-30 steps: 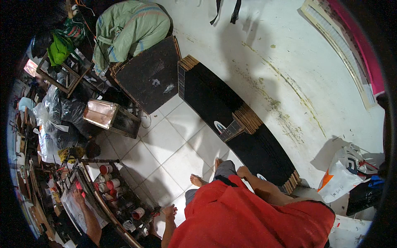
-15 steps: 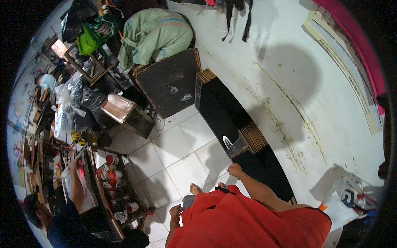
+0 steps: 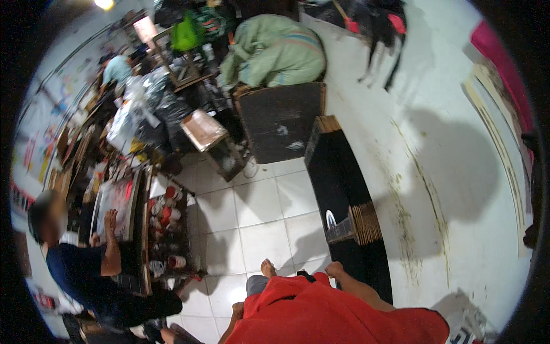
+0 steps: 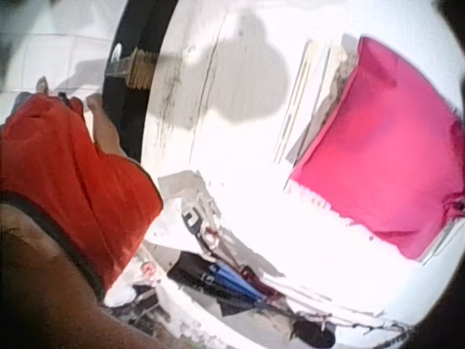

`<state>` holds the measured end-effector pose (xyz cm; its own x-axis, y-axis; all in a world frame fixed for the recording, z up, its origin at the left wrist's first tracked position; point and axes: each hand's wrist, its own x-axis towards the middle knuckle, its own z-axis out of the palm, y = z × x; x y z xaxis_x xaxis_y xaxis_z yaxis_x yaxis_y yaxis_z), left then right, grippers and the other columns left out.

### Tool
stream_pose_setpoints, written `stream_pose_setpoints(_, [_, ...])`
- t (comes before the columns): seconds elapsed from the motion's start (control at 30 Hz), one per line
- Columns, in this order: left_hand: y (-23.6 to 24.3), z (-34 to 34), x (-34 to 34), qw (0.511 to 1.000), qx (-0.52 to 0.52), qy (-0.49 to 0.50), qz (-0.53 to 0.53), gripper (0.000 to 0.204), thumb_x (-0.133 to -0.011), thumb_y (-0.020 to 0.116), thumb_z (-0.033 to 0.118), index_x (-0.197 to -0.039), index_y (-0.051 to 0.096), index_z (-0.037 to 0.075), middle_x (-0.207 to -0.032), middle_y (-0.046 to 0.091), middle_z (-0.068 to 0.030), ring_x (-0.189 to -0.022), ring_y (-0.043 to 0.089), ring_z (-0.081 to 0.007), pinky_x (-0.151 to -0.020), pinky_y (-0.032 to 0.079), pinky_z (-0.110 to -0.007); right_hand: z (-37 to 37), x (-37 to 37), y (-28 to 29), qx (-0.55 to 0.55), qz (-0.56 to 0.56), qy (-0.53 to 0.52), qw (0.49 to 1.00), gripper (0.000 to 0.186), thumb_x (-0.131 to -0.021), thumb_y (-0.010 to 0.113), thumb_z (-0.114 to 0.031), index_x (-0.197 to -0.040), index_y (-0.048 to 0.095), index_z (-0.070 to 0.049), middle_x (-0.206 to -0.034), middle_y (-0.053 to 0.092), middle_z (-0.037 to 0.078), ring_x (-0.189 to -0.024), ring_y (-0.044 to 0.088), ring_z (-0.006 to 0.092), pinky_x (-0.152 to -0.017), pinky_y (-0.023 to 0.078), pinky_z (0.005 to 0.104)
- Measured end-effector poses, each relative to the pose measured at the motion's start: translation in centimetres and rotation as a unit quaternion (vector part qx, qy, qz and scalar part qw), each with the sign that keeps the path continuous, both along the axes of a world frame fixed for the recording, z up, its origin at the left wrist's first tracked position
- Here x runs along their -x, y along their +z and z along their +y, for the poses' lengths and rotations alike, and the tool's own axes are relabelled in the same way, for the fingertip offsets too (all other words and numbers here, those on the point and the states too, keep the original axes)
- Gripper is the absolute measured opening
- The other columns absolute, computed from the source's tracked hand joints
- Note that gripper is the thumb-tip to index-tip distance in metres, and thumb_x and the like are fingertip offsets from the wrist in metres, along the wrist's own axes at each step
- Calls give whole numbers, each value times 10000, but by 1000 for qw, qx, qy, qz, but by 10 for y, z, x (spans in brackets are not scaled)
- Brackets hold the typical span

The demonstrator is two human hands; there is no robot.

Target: The person repeatedly picks up black rectangular boards from a stack and hands them to a coworker, then places them back. The person also handles a stack of white shoe insoles and places them into a large sack.

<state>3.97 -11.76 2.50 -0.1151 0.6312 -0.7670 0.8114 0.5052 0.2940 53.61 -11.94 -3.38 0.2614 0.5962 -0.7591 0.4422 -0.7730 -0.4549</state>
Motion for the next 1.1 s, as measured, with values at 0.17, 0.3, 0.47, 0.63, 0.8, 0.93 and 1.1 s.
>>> stream_pose_setpoints(0.17, [-20,-13,5,923,-111,-350,114,253,-819,547,217,-1016,654,99,-859,655,-42,-742,611,-131,-615,491,-311,39,8,26,-29,106,-137,984,199,-764,615,-191,-650,624,-28,-579,609,86,-480,587,165,-414,464,299])
stream_pose_setpoints(0.3, [-18,-14,15,973,14,198,-120,256,-814,551,231,-1018,661,122,-844,654,-35,-765,605,-115,-634,481,-325,70,14,30,20,64,-65,996,215,-774,577,-179,-611,596,-40,-570,594,77,-463,568,163,-393,459,320])
stream_pose_setpoints(0.47, [-16,4,127,839,-101,498,-195,178,-778,610,170,-930,654,89,-789,653,-40,-742,619,-146,-576,486,-300,83,24,10,-32,20,57,998,166,-753,594,-175,-669,641,-39,-643,635,83,-571,619,188,-495,489,341])
stream_pose_setpoints(0.63, [33,58,294,690,-288,646,-155,127,-786,593,223,-713,584,120,-642,562,-18,-601,569,-153,-501,423,-327,100,67,20,-88,-116,398,906,188,-684,674,-239,-739,703,-62,-752,675,65,-694,636,156,-677,495,293])
stream_pose_setpoints(0.8, [83,118,424,583,-406,702,-41,169,-668,634,143,-757,593,6,-753,565,-29,-663,503,-157,-609,393,-317,165,191,66,28,46,105,993,175,-717,621,-138,-819,655,0,-665,637,78,-590,608,147,-532,500,270])
stream_pose_setpoints(0.93, [78,143,476,454,-382,794,-133,288,-702,619,75,-935,553,-80,-825,575,-110,-671,560,-219,-610,446,-329,254,342,78,-43,67,249,965,165,-723,623,-151,-810,659,-16,-678,633,68,-595,595,142,-547,482,277])
stream_pose_setpoints(1.1, [103,132,500,366,-368,841,-153,151,-743,640,48,-851,557,-18,-718,533,-63,-544,530,-187,-409,366,-276,364,575,118,-124,253,313,907,148,-776,617,-125,-873,626,-12,-711,604,55,-609,543,113,-549,458,255])
